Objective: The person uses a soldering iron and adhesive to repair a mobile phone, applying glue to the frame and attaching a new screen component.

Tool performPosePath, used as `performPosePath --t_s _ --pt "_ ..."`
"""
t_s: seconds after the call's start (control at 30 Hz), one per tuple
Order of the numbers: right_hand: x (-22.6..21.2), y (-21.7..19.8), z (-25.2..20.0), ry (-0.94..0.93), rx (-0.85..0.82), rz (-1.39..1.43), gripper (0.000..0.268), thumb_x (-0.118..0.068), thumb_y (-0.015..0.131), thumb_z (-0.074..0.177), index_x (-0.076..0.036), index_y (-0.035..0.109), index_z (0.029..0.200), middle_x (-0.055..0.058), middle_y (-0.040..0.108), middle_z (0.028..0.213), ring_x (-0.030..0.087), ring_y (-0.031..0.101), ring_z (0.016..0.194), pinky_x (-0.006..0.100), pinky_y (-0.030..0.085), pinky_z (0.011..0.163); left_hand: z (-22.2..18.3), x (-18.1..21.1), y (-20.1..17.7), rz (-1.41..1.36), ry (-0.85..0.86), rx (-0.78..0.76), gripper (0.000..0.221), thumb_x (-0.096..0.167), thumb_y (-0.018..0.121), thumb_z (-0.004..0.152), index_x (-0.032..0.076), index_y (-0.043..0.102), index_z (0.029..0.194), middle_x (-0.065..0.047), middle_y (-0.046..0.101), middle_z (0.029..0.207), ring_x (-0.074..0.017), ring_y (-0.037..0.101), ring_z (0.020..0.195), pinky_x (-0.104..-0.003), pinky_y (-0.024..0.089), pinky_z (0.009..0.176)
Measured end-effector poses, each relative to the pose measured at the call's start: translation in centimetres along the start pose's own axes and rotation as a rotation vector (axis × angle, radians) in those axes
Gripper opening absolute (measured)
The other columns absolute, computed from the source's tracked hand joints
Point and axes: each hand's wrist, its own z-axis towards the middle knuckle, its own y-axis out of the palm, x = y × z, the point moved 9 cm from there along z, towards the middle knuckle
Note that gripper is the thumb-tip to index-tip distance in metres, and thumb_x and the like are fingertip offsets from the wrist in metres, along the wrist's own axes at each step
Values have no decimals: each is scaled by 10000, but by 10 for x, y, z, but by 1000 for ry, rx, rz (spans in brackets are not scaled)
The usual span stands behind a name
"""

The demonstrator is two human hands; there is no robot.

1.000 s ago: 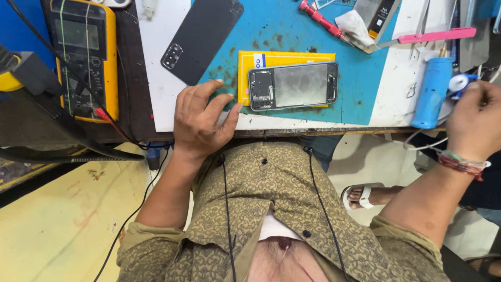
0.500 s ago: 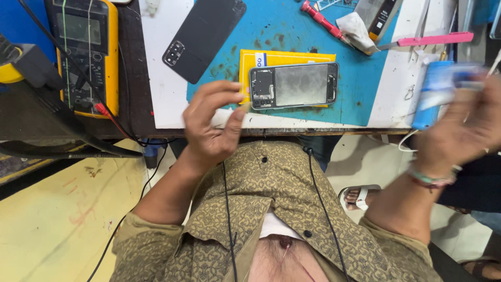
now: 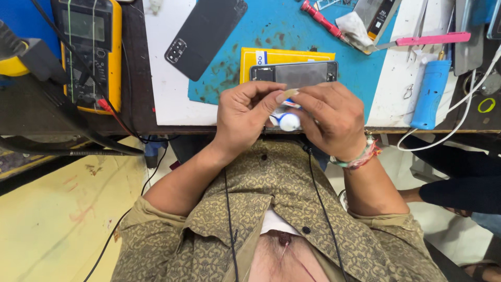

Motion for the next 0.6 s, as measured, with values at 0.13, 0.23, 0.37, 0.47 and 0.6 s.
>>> performPosePath --t_s 0.13,0.23,0.37,0.47,0.6 --pt "4 7 -9 -54 2 -75 253 -35 733 855 -9 707 1105 123 721 1028 326 699 876 418 561 786 -5 0 7 57 16 -70 169 79 721 1036 -64 714 1126 -80 756 1007 -60 678 878 -212 563 758" --pt "-2 6 -9 -113 30 -97 292 -24 729 811 -17 738 1102 124 746 1028 309 703 847 403 561 748 -3 -14 0 62 -157 -35 162 68 725 991 -59 726 1091 -90 755 937 -72 674 786 -230 560 663" --pt "8 10 -4 70 -27 152 275 -31 761 893 -39 729 1166 125 751 1103 288 709 907 376 550 781 -1 -9 -4 -130 -70 -50 160 67 718 995 -51 718 1103 -102 773 1027 -100 738 897 -241 609 808" --pt "29 20 -14 389 -84 388 295 -39 787 922 -54 727 1210 95 734 1009 257 704 834 338 561 750 -3 -7 -5 -57 7 -53 152 39 727 1010 -57 722 1126 -111 771 1031 -104 722 927 -246 603 832" --pt "-6 -2 -7 -20 146 -2 224 8 783 967 -53 719 1174 124 746 1072 301 714 902 379 548 807 -1 -15 -5 -77 -93 -55 158 5 712 1013 -70 747 1149 -124 775 1015 -115 698 863 -252 572 750"
